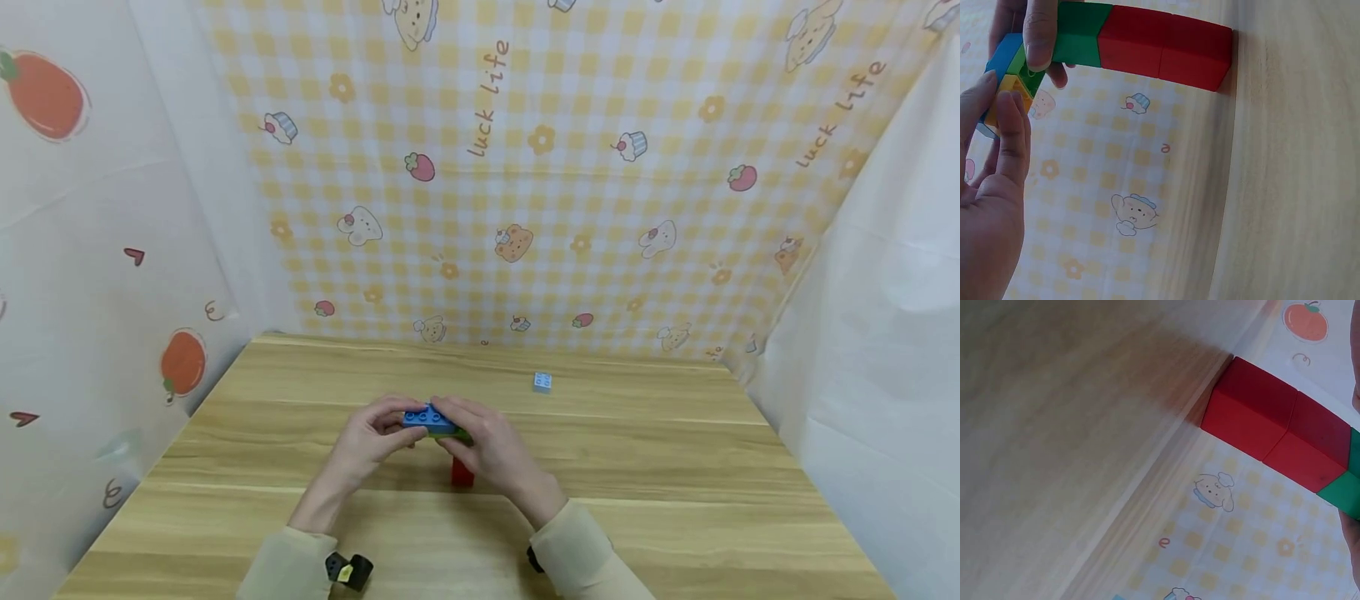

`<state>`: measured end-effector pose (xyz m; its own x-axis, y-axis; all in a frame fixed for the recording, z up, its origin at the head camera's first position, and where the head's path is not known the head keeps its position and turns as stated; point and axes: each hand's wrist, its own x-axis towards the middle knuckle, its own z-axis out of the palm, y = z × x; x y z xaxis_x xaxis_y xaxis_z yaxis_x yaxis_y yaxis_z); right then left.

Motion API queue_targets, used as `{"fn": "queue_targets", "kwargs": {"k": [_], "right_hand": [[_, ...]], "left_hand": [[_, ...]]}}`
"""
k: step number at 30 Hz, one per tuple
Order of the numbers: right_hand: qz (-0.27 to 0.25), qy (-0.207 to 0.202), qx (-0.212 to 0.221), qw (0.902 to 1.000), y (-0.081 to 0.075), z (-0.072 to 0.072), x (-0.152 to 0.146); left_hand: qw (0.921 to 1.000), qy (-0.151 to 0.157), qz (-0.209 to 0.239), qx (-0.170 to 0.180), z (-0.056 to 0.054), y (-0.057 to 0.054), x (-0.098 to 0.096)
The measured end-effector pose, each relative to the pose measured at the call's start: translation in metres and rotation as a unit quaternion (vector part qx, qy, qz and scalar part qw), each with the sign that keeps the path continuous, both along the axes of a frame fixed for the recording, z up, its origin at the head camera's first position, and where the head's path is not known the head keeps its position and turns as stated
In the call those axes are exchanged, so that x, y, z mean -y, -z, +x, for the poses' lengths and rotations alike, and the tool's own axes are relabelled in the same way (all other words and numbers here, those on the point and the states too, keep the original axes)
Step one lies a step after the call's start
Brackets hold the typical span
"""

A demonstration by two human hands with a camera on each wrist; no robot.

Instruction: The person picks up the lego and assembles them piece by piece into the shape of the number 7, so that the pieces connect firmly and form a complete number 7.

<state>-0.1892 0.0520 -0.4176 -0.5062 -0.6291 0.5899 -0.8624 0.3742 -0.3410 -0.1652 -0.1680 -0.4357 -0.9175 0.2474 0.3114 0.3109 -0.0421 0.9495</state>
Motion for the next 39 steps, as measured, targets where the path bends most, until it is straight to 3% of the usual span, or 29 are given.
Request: {"fn": "queue_targets", "kwargs": {"k": [10, 18, 23, 28, 31, 39], "right_hand": [[0.017, 0.011, -0.01, 0.9997, 0.001, 0.002, 0.001], [0.019, 0.001, -0.001, 0.9998, 0.0, 0.001, -0.001], [0.02, -0.023, 0.036, 0.9989, -0.004, -0.002, -0.006], [-0.011, -0.043, 0.134, 0.99, -0.009, -0.005, -0.021], [-0.042, -0.027, 0.18, 0.9824, -0.013, -0.009, -0.035], [-0.103, 0.039, 0.203, 0.973, -0.016, -0.027, -0.073]], "left_hand": [[1.0, 0.002, 0.009, -0.004, -0.001, -0.001, 0.0], [0.9997, 0.015, -0.017, 0.013, 0.001, -0.004, 0.003], [0.9979, 0.008, -0.056, 0.031, 0.002, -0.007, 0.004], [0.9942, -0.012, -0.087, 0.062, 0.001, -0.012, 0.002], [0.9922, -0.022, -0.098, 0.074, 0.001, -0.014, 0.001], [0.9882, -0.04, -0.13, 0.071, 0.0, -0.012, 0.003]]}}
